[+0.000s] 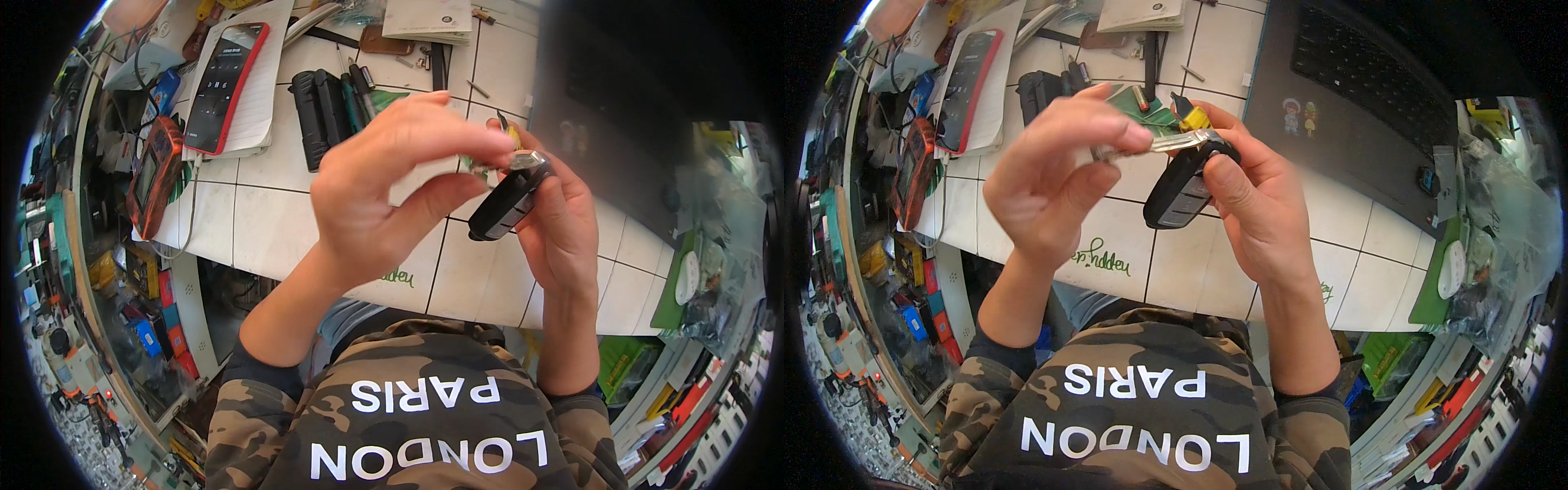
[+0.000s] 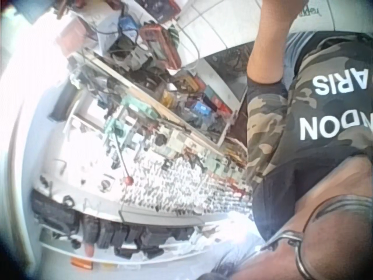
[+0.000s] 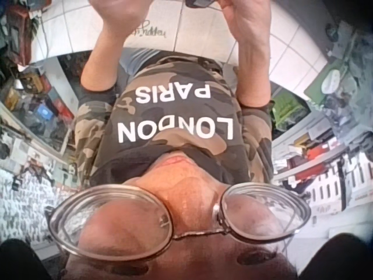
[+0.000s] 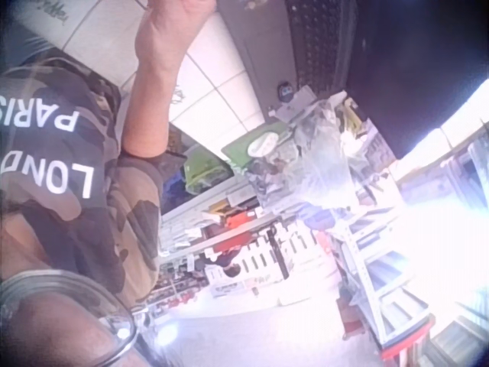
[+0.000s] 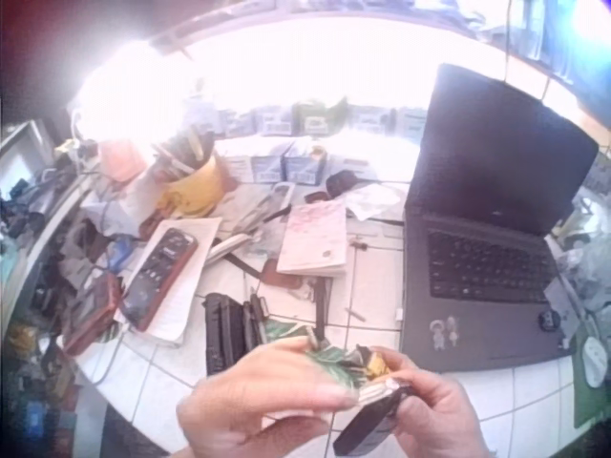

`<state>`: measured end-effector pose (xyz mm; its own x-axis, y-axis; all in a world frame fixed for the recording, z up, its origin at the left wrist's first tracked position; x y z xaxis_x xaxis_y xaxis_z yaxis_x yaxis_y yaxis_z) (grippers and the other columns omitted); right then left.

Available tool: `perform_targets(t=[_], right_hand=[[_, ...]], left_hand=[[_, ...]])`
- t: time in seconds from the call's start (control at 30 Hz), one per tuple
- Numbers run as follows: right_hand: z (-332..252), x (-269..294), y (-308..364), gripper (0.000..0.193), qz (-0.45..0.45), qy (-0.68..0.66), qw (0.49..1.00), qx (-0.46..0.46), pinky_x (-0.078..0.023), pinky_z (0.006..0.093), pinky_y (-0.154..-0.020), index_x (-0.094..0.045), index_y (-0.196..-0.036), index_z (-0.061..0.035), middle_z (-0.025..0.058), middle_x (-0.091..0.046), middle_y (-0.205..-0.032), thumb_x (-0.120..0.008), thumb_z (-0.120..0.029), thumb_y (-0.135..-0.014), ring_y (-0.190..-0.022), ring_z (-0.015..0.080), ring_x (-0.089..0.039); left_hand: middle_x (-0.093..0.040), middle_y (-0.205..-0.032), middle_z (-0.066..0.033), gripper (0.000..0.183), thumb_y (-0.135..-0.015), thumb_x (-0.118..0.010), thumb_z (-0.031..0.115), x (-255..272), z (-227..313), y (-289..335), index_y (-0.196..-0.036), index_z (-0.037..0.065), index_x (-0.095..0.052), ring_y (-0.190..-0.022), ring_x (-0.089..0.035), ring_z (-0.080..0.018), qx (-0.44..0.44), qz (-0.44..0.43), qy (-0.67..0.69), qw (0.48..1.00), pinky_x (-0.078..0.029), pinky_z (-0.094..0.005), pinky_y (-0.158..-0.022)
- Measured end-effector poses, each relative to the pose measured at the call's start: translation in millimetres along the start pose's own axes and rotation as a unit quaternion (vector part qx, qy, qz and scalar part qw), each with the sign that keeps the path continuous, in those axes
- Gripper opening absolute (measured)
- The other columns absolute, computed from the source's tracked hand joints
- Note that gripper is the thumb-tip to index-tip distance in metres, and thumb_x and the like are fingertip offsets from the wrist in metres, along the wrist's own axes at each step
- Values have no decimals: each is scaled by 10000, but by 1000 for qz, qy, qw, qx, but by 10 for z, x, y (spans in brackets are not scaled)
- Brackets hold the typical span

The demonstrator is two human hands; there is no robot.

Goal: The person uses a yellow-handled screwdriver to pry open a black car key fob, then removes the internal circuit board and battery. They continue to separate the fob casing and extract the metal key blade, leaving the components separated on the counter.

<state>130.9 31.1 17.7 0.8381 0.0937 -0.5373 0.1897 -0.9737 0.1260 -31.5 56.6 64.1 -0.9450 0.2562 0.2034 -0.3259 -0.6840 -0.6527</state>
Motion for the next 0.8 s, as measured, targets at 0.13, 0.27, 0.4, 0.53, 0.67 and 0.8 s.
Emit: perform_targets(t=[0.13, 0.27, 0.4, 0.53, 0.67, 0.8], right_hand=[[-17, -5, -15, 585, -23, -39, 999, 2, -473, 313, -880, -459, -1234, 90, 148, -397, -1331, -640, -315, -853, -1075, 193, -541], [-18, -30, -17, 585, -32, -50, 998, 1, -460, 320, -898, -462, -1227, 100, 139, -396, -1336, -643, -310, -852, -1081, 188, -534], [6, -32, -12, 459, -21, 3, 1000, -14, -431, 315, -906, -570, -1125, 63, 125, -401, -1330, -656, -288, -843, -1083, 175, -513], [34, -104, 25, 310, -68, 50, 995, -48, -420, 285, -873, -649, -997, 17, 103, -432, -1290, -668, -242, -828, -1057, 161, -505], [39, -144, 57, 303, -59, 64, 995, -55, -417, 286, -880, -643, -993, 22, 104, -460, -1249, -678, -219, -813, -1061, 165, -503], [-43, -74, 51, 353, -36, 110, 993, 21, -395, 315, -914, -662, -1006, -13, 139, -432, -1284, -711, -272, -771, -1108, 198, -479]], left_hand=[[-677, -902, -56, 250, -733, -701, 13, -59, 57, 133, -975, 50, -646, -831, -644, -198, -37, 44, -68, 996, -425, -392, -907], [-677, -894, -61, 244, -735, -699, 5, -74, 58, 164, -967, 56, -647, -834, -645, -191, -49, 75, -87, 992, -431, -383, -904], [-667, -921, -111, 242, -804, -617, -36, -1, 13, 36, -1040, 1, -580, -889, -637, -211, -17, 41, -57, 997, -391, -446, -973], [-662, -911, -94, 270, -803, -576, -84, -30, -89, -186, -1061, -9, -600, -866, -645, -176, 75, 14, 42, 996, -486, -319, -830], [-661, -931, -89, 283, -785, -614, -29, -207, -154, -353, -1065, 13, -613, -834, -634, -139, 107, -74, 51, 990, -503, -267, -724], [-631, -947, -96, 212, -859, -564, 39, -107, -90, -302, -1059, -22, -602, -847, -601, -139, 65, 64, 24, 996, -475, -258, -791]])
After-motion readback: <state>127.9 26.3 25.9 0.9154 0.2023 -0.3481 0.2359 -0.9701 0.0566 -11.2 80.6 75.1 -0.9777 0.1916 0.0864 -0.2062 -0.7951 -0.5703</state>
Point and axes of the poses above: each hand's wrist, its own y-axis away from the middle knuckle, its own x-axis out of the back of the hand, z = x × y, the point moved 4 cm from there along -y, towards the middle knuckle
